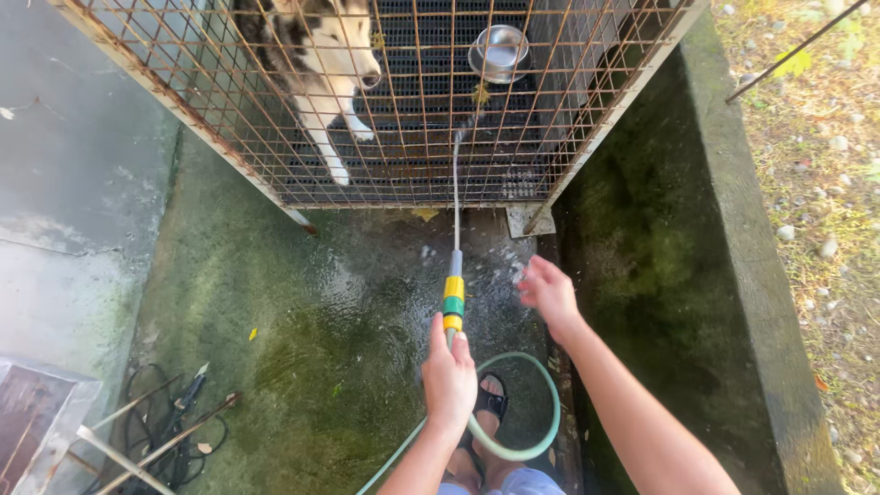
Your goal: The person connects a hose to a water source and sprays water to clean a bike and then a dog cage, then walks through a house to a laundry area to adjust a water valve.
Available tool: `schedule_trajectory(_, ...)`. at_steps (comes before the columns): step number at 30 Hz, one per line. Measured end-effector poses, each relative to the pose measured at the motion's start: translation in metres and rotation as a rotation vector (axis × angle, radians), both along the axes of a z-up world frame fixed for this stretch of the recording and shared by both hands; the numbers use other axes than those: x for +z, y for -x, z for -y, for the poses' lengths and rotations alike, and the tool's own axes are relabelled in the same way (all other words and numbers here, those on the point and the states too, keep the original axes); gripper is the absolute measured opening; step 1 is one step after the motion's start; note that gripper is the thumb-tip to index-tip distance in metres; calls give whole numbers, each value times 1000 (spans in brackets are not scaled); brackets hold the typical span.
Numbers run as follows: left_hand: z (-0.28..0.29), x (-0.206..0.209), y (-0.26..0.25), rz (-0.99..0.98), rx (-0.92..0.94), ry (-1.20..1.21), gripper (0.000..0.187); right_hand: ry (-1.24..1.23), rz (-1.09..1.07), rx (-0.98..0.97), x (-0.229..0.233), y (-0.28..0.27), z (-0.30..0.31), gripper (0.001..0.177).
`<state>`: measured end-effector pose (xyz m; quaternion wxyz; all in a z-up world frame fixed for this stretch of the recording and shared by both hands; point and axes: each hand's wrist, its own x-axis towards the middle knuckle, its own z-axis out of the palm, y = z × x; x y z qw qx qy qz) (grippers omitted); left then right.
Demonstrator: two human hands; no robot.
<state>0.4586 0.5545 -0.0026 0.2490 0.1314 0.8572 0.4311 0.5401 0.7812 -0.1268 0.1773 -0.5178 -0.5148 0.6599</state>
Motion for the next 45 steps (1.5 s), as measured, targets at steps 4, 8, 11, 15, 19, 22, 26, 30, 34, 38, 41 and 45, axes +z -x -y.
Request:
schedule_trajectory(4, 1, -5, -3, 257, 25, -53, 56, -207, 116, 129, -1, -35, 54, 55)
schedule_trajectory(8, -1, -10, -3, 117, -2, -138, 55, -243, 224, 84, -2, -71, 85, 57)
schedule_trajectory(11, -1, -14, -8, 150, -23, -122, 55, -214, 283, 29, 2, -97, 101, 65)
schedule_trajectory(15, -6, -15, -16, 159, -8, -139, 55, -183, 372, 31, 5, -120, 101, 70)
schedule_trajectory(19, -15, -16, -20, 151, 46, -138, 55, -138, 366, 21, -9, -129, 86, 70)
schedule_trajectory(22, -28, -16, -23, 83, 55, -159, 54, -183, 310, 82, -23, -129, 70, 65)
schedule_trajectory(26, -52, -2, -33, 111, 60, -151, 55, -141, 331, 116, -27, -126, 50, 68)
schedule_trajectory(30, -80, 5, -47, 154, 31, -19, 55, -142, 320, 143, -31, -134, 26, 68)
schedule_trajectory(34, -102, -5, -62, 43, 27, -91, 53, -136, 352, 154, -34, -152, 0, 69)
schedule_trajectory(38, -117, -8, -71, 32, 36, -103, 54, -120, 399, 148, -36, -172, -18, 69)
schedule_trajectory(41, -125, -3, -72, 125, 53, -49, 56, -115, 434, 148, -39, -184, -26, 68)
schedule_trajectory(45, -134, -9, -79, 99, 63, -46, 56, -70, 465, 150, -46, -196, -31, 69)
